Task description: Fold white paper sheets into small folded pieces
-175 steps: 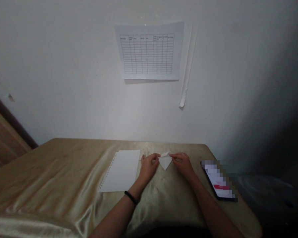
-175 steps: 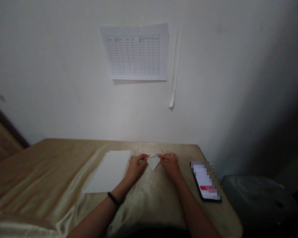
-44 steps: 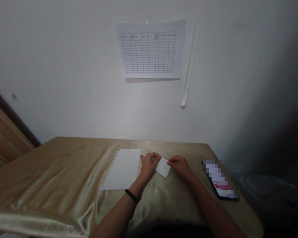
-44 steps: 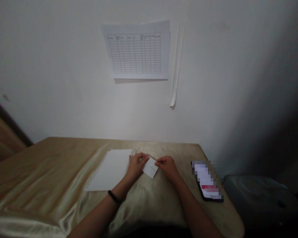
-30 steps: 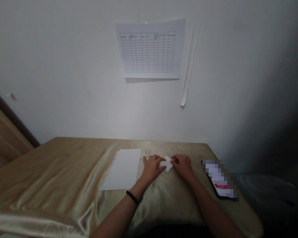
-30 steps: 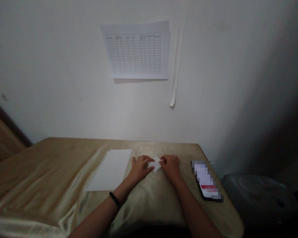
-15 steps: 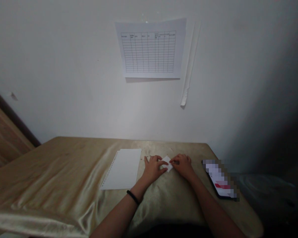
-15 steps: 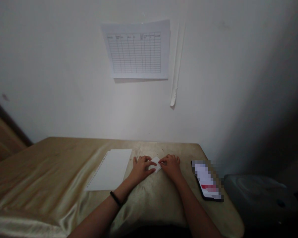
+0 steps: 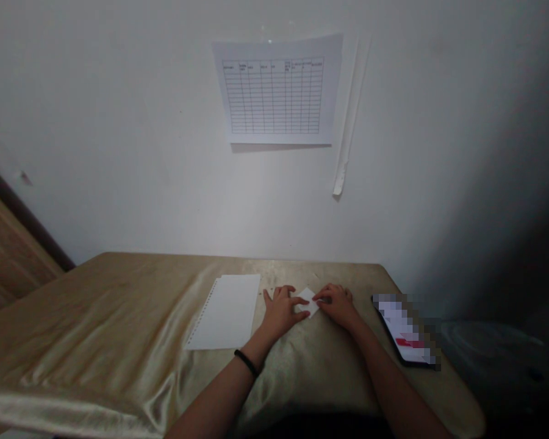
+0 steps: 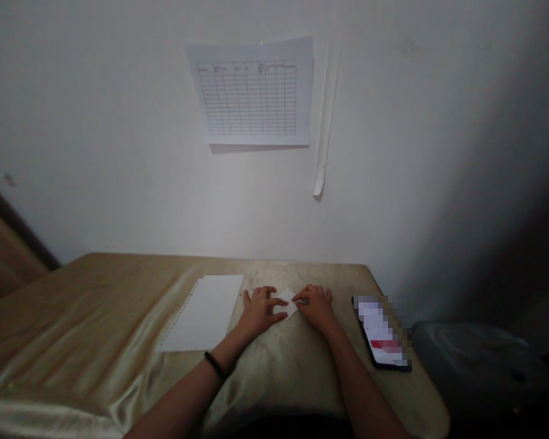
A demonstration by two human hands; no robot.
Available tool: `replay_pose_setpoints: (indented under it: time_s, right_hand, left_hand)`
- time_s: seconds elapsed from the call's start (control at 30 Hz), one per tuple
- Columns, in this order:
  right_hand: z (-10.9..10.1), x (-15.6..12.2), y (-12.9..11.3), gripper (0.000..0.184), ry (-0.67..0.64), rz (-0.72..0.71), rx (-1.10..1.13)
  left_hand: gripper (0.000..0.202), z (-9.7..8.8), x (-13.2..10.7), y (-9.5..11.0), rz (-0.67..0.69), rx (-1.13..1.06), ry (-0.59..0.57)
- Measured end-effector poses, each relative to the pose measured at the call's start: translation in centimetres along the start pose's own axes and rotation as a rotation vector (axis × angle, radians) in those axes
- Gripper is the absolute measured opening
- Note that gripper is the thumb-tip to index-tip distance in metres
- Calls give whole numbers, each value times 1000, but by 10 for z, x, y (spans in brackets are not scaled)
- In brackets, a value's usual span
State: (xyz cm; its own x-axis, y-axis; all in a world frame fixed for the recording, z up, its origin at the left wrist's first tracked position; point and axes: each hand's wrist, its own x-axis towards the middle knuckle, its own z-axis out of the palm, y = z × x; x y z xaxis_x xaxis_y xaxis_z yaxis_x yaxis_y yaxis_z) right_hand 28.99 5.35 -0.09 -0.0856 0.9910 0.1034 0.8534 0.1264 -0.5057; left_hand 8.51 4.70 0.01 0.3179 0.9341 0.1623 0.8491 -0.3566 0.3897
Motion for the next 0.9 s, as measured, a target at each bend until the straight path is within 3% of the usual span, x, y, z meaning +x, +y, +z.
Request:
replay_pose_setpoints:
  time_s: [0.37,0.63,0.9]
  right_hand:
    - [-1,-1,4,20,-44,-40,13]
    - [3,-1,3,22,-2,-69,-6]
    - [2,7,19,9,85,-160,62]
  left_hand:
    - [45,-2,-1,2,-55,33,12]
    - [46,-2,-1,3,-54,44,-7]
    - [49,4,1,3,-78,70,55]
